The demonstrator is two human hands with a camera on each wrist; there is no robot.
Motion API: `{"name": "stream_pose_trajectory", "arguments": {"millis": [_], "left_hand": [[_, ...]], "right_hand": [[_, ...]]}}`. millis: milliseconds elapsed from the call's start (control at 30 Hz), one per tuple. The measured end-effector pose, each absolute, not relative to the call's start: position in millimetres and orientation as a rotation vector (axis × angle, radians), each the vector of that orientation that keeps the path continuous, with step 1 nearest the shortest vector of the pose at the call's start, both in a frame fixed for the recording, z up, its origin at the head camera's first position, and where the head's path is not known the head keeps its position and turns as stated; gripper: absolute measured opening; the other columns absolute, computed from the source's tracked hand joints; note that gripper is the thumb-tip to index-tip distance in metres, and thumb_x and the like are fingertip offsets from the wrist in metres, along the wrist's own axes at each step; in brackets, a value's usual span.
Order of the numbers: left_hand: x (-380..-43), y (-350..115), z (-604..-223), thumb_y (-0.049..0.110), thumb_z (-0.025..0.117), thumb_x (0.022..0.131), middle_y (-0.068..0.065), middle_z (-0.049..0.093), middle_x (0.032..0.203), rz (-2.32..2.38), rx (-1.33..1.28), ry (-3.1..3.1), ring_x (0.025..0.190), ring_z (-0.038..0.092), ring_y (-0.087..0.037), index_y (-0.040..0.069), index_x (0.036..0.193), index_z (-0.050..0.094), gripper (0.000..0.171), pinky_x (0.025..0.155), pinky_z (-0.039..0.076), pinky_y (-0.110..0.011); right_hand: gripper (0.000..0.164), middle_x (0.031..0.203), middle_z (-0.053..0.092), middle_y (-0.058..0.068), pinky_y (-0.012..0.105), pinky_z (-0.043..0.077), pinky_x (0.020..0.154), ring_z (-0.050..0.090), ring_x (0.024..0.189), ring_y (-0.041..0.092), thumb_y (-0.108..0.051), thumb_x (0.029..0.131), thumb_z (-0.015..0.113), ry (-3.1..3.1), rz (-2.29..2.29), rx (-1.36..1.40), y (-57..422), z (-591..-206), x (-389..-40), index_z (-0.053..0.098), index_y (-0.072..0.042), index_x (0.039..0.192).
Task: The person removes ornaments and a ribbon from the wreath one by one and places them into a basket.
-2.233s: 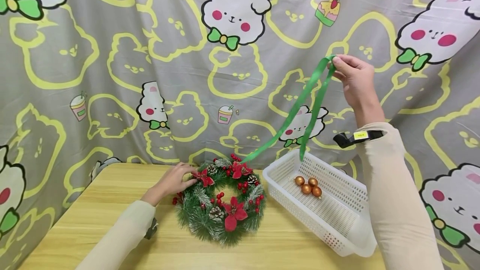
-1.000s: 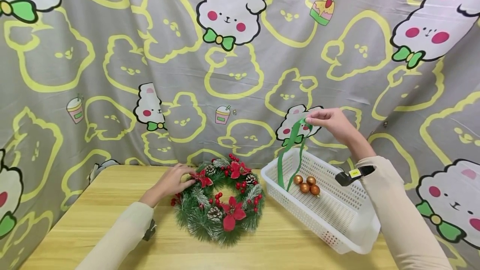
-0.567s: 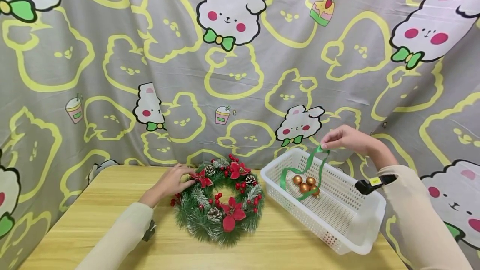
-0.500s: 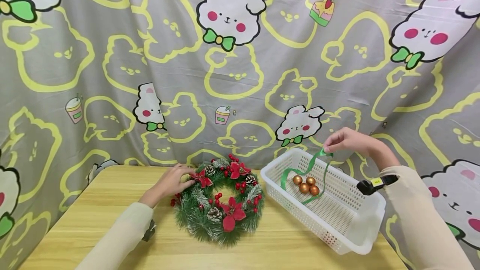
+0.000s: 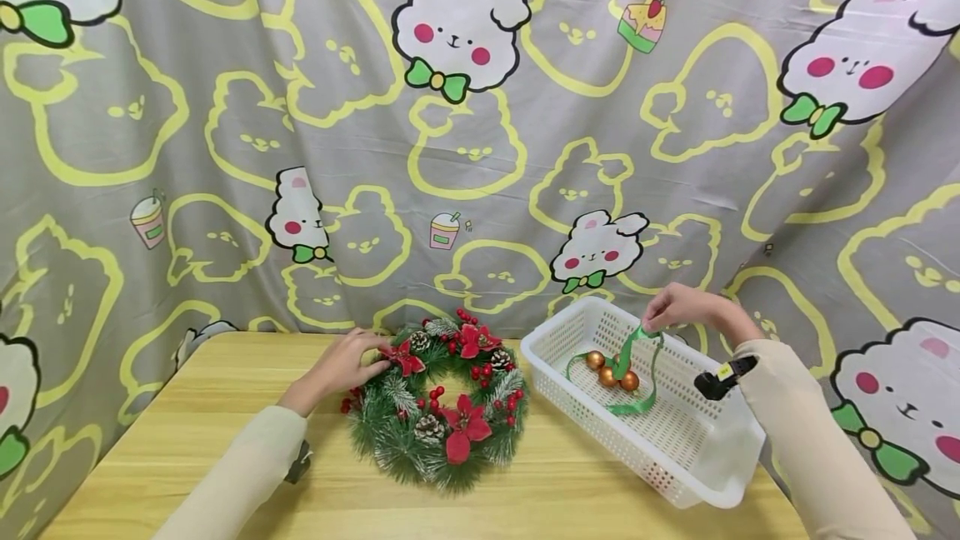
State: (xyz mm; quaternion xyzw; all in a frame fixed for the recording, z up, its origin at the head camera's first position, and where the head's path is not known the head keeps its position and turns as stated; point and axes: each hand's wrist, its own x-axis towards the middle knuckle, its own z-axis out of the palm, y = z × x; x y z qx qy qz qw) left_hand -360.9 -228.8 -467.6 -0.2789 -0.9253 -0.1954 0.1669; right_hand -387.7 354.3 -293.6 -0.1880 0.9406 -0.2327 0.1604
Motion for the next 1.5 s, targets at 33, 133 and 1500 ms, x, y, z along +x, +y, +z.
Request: {"name": "stream_pose_trajectory", "arguments": {"millis": [33,133,1500], "left_hand": [[-361,-229,-468,0.022,0.075,0.093,-0.014,0.072,0.125,-0.556,-0.793,-2.636,0.125,0.059,-0.044,0.016,0.106,0.077,0.014,0.104,0.048,-0.063],[-361,-228,-468,0.022,0.076,0.093,-0.014,0.072,0.125,-0.556,-0.790,-2.634,0.123,0.060,-0.043,0.016,0.106,0.077,0.014,0.103,0.049,-0.062],[-360,-227,-467,0.022,0.076,0.093,-0.010,0.074,0.121,-0.548,-0.777,-2.628,0.121,0.061,-0.041,0.015,0.108,0.077,0.017,0.102,0.050,-0.060]], "right_hand": [[0.015,0.079,0.066,-0.005,0.022,0.045,0.065,0.053,0.073,0.010,-0.015,0.092,0.074,2.676,-0.653,-0.527,351,-297,-389,0.076,0.000,0.095],[0.012,0.081,0.069,-0.004,0.027,0.048,0.071,0.056,0.078,0.013,-0.015,0.091,0.074,2.653,-0.608,-0.518,338,-307,-393,0.076,-0.003,0.094],[0.013,0.093,0.077,0.015,0.038,0.051,0.074,0.067,0.085,0.028,-0.009,0.091,0.074,2.740,-0.838,-0.135,302,-392,-431,0.079,0.002,0.096]]}}
